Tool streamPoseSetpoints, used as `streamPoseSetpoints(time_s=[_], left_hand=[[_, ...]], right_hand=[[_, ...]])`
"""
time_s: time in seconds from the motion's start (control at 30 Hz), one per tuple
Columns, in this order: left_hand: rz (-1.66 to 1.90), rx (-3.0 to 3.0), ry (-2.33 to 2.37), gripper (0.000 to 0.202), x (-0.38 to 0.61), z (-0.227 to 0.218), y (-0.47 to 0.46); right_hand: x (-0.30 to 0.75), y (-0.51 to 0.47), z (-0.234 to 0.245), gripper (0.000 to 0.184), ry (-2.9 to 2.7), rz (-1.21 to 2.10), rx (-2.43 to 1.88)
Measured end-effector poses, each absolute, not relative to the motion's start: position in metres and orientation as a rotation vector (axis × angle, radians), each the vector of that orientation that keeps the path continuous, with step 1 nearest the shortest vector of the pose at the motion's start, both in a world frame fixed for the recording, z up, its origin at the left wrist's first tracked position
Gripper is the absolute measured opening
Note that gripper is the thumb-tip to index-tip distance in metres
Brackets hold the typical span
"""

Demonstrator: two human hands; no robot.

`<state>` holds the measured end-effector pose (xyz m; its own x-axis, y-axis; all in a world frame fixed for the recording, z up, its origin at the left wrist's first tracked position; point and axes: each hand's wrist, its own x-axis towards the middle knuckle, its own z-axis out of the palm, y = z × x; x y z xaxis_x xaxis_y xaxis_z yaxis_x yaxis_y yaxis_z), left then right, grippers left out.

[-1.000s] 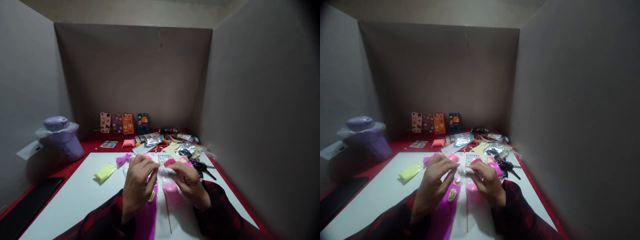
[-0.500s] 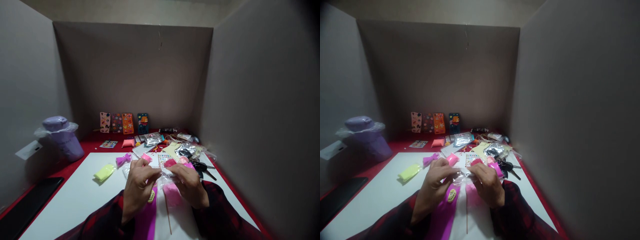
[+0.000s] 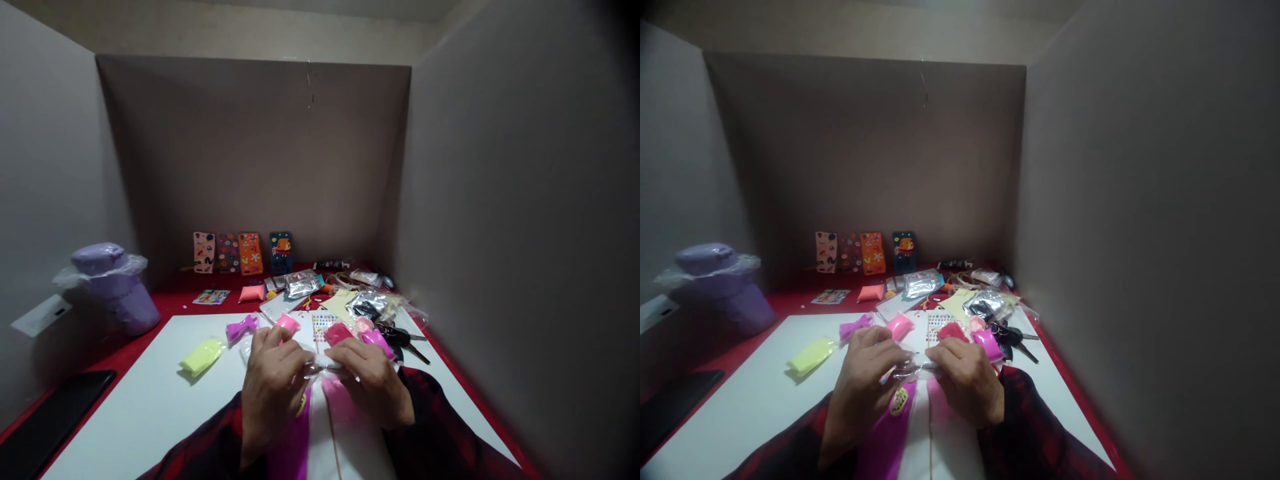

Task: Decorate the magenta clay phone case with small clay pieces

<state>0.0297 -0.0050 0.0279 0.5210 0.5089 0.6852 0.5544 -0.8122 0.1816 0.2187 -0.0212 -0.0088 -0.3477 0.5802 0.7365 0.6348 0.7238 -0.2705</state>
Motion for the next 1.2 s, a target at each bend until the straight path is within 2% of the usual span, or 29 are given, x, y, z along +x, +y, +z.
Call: streamPoseSetpoints(time_s=[0.2,0.6,0.93,1.2], left_hand=[[-1.064,-2.718,-0.872,0.013,0.032,0.026,-0.002],[-1.098,-2.912,-0.924,0.012,0.034,0.019,-0.001],[-1.604,-3.364,-1.539,0.025,0.027,0.028,0.001],[-1.932,-3.121,-1.821,0.031,0.025,0.027,0.01]], right_hand=[[0.218,-0.022,-0.006,0.019,-2.099,-0.077,-0.909],[0.221,-0.025,-0.005,0.014,-2.172,0.04,-0.911],[0.227,-0.021,-0.004,0.016,-1.904,0.044,-1.087],[0.23,-0.015,-0.005,0.02,-1.536,0.036,-1.302]])
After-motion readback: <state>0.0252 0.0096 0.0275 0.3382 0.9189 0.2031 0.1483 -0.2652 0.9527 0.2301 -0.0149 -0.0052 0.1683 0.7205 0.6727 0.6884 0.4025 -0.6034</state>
